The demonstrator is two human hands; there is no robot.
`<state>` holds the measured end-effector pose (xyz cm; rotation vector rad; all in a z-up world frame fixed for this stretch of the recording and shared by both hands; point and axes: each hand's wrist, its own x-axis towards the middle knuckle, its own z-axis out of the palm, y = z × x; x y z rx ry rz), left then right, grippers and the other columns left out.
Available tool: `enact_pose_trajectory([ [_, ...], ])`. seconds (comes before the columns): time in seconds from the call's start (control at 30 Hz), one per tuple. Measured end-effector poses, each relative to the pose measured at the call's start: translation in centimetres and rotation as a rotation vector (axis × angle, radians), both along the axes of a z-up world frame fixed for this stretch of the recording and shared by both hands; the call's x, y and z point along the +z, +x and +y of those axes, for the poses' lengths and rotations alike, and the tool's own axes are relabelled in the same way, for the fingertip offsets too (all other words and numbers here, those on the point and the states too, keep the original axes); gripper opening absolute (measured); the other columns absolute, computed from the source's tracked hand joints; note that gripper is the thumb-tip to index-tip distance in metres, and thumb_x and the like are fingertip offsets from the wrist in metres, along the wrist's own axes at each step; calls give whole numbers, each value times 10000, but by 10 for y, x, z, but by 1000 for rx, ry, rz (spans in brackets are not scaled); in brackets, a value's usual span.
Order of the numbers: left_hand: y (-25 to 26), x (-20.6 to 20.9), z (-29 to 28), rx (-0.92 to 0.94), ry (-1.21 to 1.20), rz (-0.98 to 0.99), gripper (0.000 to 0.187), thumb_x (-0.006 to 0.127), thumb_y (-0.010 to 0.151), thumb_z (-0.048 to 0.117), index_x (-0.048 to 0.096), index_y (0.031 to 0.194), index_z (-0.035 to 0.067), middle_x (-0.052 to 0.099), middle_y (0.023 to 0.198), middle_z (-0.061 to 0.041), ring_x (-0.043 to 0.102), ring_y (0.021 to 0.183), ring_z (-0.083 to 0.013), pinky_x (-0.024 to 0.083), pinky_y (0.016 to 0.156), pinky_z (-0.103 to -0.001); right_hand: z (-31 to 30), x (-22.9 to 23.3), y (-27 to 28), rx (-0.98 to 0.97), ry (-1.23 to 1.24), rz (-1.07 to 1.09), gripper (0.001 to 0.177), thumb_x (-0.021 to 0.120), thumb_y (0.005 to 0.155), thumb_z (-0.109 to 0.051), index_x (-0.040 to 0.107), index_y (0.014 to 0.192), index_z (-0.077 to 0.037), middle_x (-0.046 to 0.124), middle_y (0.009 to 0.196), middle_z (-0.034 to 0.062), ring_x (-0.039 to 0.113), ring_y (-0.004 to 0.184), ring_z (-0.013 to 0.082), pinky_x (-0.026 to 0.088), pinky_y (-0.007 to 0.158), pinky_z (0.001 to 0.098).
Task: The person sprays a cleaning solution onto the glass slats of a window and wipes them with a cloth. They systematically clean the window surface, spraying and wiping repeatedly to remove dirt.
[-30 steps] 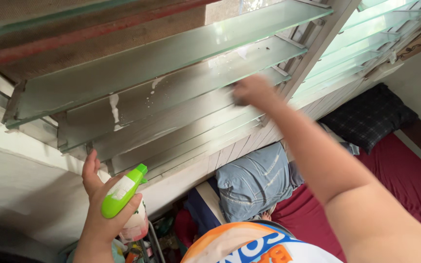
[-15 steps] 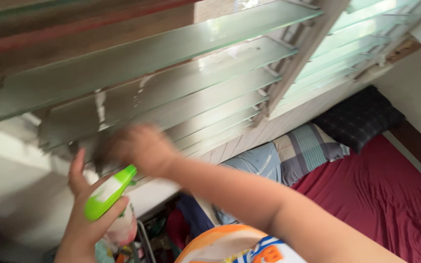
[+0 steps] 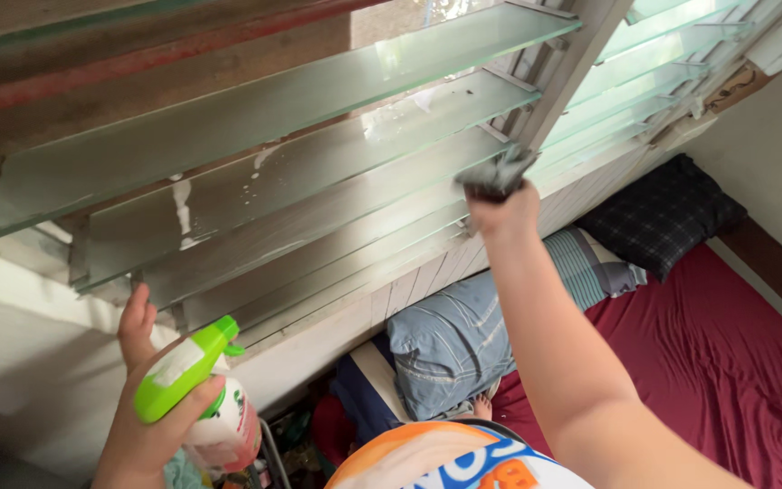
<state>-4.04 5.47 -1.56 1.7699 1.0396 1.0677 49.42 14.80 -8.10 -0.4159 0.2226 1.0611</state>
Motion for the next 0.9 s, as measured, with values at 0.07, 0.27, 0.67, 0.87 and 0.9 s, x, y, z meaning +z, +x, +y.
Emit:
enact_pose_trajectory([
  [0.07,-1,3,-1,-7,4,-9,466,725,713,167,688,1152,14,64,1773,-83,102,1641,-370,176,1254,-500,30,2,-4,-57,77,-31,301,482,1019,-281,645,1176,-83,684,1155,92,653,1041,287,574,878,462],
  [0.27,-5,-2,-1,20,-14,74,447,741,691,211,756,1122,94,52,1782,-75,146,1601,-369,224,1208,-503,80,-48,-89,71,265,309,282,486,979,-245,693,1133,-130,686,1214,52,664,1114,288,574,924,492],
  [0.67,-9,-8,5,3,-35,61,451,733,706,248,740,1127,85,26,1772,-121,95,1602,-391,166,1232,-514,18,-58,-377,862,-74,4,329,448,1029,-196,603,1233,10,667,1198,189,644,1077,311,538,984,481],
  [0.87,-3,4,0,33,-33,53,491,723,690,234,718,1159,87,61,1764,-123,146,1599,-377,199,1225,-520,-1,-61,-362,1299,35,-319,341,479,1074,-212,584,1313,6,696,1192,152,711,1021,261,599,922,413],
  [0.9,2,8,-3,48,-34,51,543,728,682,237,686,1204,93,60,1747,-129,166,1579,-378,213,1214,-518,-8,-63,-330,1301,-5,-505,358,502,1044,-196,582,1354,-35,698,1175,125,710,1004,239,607,888,402],
])
